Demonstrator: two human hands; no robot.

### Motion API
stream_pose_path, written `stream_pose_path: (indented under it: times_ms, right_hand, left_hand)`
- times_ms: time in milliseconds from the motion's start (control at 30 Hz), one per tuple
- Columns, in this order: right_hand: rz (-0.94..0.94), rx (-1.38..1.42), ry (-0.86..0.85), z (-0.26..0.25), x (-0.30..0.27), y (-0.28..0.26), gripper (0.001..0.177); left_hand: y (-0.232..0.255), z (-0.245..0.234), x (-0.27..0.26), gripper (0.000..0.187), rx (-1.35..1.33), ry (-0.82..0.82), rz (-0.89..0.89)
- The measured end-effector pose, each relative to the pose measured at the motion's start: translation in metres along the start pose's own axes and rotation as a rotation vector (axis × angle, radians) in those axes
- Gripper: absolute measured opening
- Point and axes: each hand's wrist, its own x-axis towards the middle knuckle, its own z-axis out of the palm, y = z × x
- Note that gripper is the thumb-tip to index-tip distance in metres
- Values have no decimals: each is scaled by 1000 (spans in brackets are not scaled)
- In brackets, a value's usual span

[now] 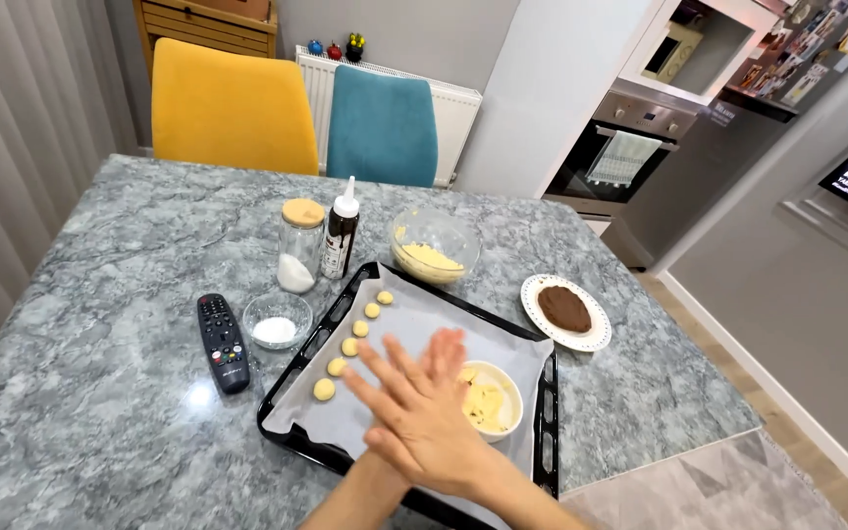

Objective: Rolling small pieces of cookie dough into balls and placing them on a baking sheet.

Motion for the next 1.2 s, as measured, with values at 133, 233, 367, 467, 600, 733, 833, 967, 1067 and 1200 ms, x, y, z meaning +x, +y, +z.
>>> stream_pose_path:
  times_ms: [133,233,367,467,600,733,833,967,1067,1200]
  right_hand:
    - [85,-155,38,1,25,49,61]
    - [205,-37,131,5,26,66,63]
    - [-7,-124,85,27,43,54,65]
    - [76,-162,81,12,66,77,64]
    - [153,-224,62,39,42,111,64]
    - [-14,51,10,23,57,69,62]
    - [100,-129,64,18,66,83,65]
    - [150,441,0,-12,66,101,65]
    - [128,295,48,-11,69,97,83]
    - [-3,-50,-49,20,70,79,64]
  left_hand:
    - [15,4,9,80,12,-177,-56]
    - [44,5,23,87,-59,-83,-144]
    - [33,-18,38,87,163,-50,-97]
    - [36,-13,43,86,71,-69,-118]
    - [70,3,51,88,33,38,-141]
    - [42,-23,55,88,-1,-132,-65]
    - [43,-22,56,81,-145,-301,-52]
    - [50,-25,62,84,-123,-17,-122]
    - [49,-25,57,85,-96,74,-132]
    - [47,-21,57,77,-219,-240,-71]
